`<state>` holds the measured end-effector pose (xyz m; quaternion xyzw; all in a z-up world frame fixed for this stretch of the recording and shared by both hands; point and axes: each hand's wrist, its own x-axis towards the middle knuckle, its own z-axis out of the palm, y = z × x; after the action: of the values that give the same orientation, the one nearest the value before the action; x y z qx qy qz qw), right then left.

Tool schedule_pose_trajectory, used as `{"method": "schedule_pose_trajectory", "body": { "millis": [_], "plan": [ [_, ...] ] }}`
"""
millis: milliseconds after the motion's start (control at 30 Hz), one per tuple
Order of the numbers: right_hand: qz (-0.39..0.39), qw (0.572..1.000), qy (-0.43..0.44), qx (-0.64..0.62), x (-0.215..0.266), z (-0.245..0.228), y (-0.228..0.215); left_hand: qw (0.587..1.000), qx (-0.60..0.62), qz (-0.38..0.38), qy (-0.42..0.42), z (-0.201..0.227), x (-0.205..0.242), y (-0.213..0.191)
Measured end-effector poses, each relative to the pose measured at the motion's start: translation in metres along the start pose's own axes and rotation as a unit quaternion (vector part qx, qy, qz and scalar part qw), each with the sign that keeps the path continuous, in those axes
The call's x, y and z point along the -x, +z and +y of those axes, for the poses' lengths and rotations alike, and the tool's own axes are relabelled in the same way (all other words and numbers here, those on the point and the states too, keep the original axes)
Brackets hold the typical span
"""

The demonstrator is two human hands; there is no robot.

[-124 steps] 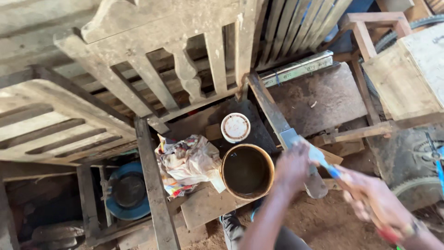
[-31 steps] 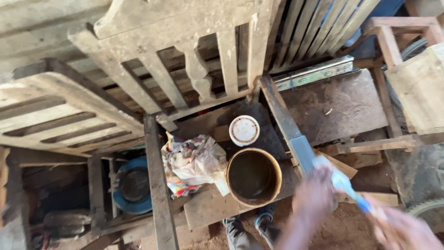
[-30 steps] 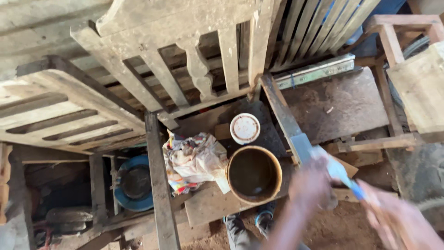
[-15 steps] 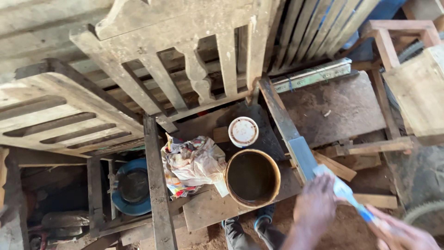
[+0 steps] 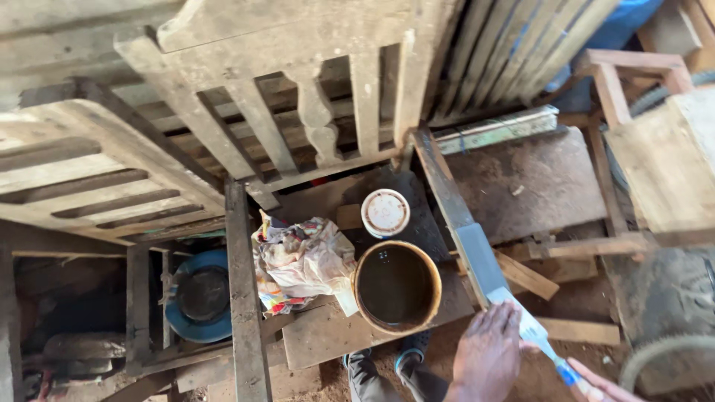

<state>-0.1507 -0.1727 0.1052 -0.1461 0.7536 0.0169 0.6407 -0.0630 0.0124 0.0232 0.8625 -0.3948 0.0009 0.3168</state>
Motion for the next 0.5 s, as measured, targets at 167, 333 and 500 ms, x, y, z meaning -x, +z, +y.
{"method": "schedule_pose_trajectory", "body": {
  "millis": [167, 333, 500],
  "plan": [
    [-0.181, 0.869, -0.250, 0.386, 0.010, 0.001, 0.049, 0.970, 0.122, -0.163, -0.134, -0.059, -0.053, 0.001],
    [-0.144, 0.889, -0.213, 0.378, 0.029, 0.001, 0.077, 0.996, 0.085, -0.018, -0.038, -0.092, -0.078, 0.003],
    [-0.106, 0.886, -0.221, 0.393, 0.000, 0.018, 0.002, 0.985, 0.137, -0.093, -0.052, -0.013, -0.004, 0.004]
  ]
}}
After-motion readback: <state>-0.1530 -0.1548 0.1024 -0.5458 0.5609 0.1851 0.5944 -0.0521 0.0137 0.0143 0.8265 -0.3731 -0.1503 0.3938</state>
